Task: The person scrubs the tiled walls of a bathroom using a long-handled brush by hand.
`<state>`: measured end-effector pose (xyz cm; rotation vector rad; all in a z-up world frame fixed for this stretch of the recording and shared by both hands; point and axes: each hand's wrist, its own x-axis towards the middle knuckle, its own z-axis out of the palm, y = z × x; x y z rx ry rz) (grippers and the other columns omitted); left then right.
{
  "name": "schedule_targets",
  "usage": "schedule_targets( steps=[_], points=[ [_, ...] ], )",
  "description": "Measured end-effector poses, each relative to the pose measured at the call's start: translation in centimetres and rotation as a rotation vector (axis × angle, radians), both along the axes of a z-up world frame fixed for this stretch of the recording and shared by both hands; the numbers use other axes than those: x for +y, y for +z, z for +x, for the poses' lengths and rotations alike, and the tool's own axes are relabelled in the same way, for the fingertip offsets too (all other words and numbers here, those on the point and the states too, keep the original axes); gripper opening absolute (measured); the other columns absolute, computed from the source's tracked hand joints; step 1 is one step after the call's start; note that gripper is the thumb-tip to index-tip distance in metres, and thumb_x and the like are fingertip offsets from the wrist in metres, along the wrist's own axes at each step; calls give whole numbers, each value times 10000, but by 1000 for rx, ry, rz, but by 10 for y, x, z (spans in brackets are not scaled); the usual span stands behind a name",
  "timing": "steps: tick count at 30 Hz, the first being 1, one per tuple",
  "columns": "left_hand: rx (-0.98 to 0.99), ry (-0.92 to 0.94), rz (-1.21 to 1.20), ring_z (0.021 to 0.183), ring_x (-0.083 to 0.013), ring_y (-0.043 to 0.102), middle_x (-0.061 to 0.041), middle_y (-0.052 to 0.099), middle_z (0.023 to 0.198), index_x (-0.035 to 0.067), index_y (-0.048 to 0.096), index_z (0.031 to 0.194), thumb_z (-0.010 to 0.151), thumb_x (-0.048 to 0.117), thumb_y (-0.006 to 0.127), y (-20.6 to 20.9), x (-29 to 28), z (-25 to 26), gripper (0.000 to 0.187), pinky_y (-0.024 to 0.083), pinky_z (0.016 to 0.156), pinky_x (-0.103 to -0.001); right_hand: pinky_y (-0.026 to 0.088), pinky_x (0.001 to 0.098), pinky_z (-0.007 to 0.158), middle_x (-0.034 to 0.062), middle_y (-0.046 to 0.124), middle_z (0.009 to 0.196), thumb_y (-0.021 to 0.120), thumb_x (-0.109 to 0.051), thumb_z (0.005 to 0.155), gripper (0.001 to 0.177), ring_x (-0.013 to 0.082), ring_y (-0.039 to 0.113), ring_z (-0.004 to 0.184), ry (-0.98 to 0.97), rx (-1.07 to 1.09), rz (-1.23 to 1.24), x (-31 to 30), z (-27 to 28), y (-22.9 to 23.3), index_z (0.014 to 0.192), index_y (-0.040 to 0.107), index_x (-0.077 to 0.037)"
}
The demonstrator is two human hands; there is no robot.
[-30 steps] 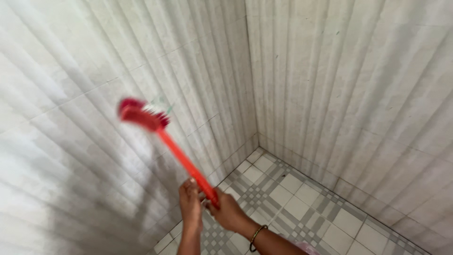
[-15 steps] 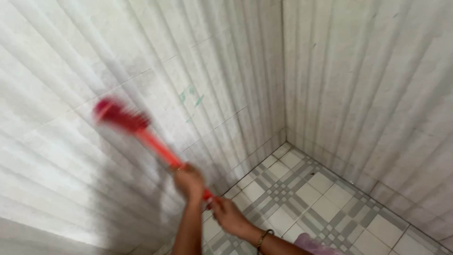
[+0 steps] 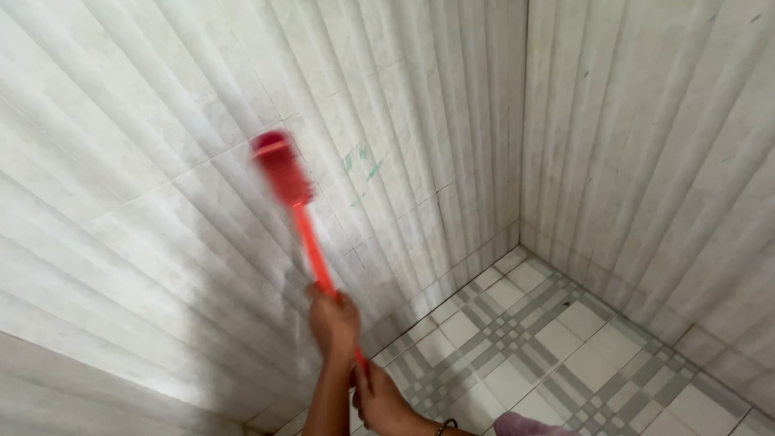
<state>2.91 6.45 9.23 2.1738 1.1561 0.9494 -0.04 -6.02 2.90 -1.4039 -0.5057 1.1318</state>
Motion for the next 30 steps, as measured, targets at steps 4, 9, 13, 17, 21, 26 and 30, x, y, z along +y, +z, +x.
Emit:
schedule_targets(
  steps=[4, 9, 13, 17, 21, 26, 30],
  points=[
    [-58, 136, 41, 794, -468, 674, -290, 676, 853, -77, 482, 1074, 888, 69, 631, -3, -9, -29, 279, 522, 718, -531, 460, 280, 589, 16, 574, 786, 383, -405, 1128, 454, 104, 500, 629, -22, -217, 170, 9, -13, -36, 1080, 614, -17],
    [97, 79, -130, 856, -421, 709, -279, 707, 959, -76, 542, 1176, 962, 107, 561, -10, -16, 36, 282, 566, 759, -492, 488, 300, 549, 13, 622, 776, 361, -367, 1058, 432, 111, 545, 594, -192, -268, 74, -15, 34, -25, 1062, 608, -12],
    [206, -213, -65, 892, -416, 720, -286, 706, 964, -120, 378, 1430, 862, -18, 496, -29, -44, 88, 589, 573, 794, -478, 392, 325, 487, 61, 496, 693, 256, -494, 1100, 560, 147, 403, 528, -226, 177, -45, -39, 34, 12, 1189, 559, -33],
    [232, -249, -114, 926, -418, 714, -281, 708, 969, -116, 466, 1320, 907, 52, 555, -33, -41, 98, 454, 572, 818, -484, 428, 331, 484, 39, 591, 748, 312, -423, 1061, 463, 144, 481, 543, -304, 136, -54, -44, 36, 33, 1294, 498, -69],
    [-196, -127, -117, 736, -347, 707, -216, 704, 801, -40, 620, 902, 854, 59, 604, -28, 26, 38, 111, 560, 659, -463, 449, 299, 516, 8, 576, 755, 377, -402, 1048, 444, 113, 502, 576, -70, -258, 134, -22, 40, 39, 1249, 589, -68],
    [-231, 101, -159, 785, -374, 704, -236, 703, 849, -53, 570, 1023, 872, 59, 574, -16, 41, 12, 188, 559, 703, -479, 451, 296, 621, 56, 605, 761, 457, -389, 1106, 423, 107, 546, 660, 61, -529, 122, -12, 43, 19, 1159, 622, -3],
    [-53, 51, -121, 825, -395, 701, -253, 703, 887, -63, 530, 1119, 886, 58, 550, -23, 23, 54, 264, 557, 737, -492, 481, 324, 605, 36, 614, 766, 412, -380, 1094, 455, 142, 525, 629, -147, -334, 111, -11, 58, 4, 1147, 640, 9]
  ],
)
